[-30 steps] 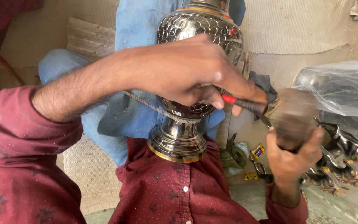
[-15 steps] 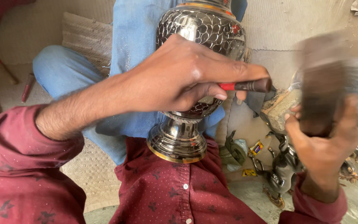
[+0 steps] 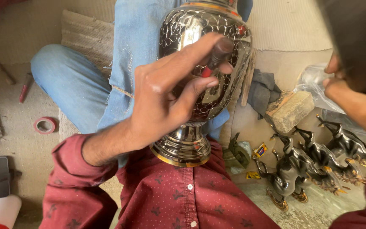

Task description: The person sits on the floor with a silver-plated metal vase on their lap and decorates its surface by hammering. They hold a small punch against the vase with one hand and strike it with a wooden mallet in the other, working patterned indentations across the vase body.

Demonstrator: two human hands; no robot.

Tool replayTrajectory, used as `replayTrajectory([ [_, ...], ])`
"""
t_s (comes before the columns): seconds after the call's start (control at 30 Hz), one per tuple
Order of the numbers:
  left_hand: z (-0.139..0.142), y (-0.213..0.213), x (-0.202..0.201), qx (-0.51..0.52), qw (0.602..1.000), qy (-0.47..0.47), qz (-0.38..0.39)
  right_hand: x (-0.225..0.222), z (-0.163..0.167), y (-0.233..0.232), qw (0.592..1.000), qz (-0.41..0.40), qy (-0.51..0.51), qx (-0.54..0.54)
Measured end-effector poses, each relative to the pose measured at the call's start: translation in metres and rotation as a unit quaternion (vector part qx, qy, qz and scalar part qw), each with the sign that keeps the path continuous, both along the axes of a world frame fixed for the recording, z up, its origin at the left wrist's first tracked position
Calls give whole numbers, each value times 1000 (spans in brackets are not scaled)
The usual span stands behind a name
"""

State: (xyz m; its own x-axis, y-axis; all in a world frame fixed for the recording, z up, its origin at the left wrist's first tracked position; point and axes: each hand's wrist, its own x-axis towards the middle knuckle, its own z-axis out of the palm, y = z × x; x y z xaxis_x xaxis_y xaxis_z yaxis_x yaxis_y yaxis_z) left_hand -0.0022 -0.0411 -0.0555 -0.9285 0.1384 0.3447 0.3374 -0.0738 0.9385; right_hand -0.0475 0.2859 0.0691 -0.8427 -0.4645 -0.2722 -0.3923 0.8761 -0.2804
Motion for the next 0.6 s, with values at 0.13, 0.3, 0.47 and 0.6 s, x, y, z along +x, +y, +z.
replayTrajectory([
  [0.13, 3, -1, 4, 39, 997, -62, 38, -26, 7, -11, 997, 15, -57, 40],
  [0.3, 0, 5, 11, 92, 985, -108, 94, -41, 17, -16, 993, 12, -96, 63],
  [0.47, 0, 7, 9, 92, 981, -125, 114, -41, 9, 10, 990, 69, -92, 83],
  [0.6, 7, 6, -3, 178, 963, -198, 53, -33, -28, 55, 992, 6, -122, 14],
])
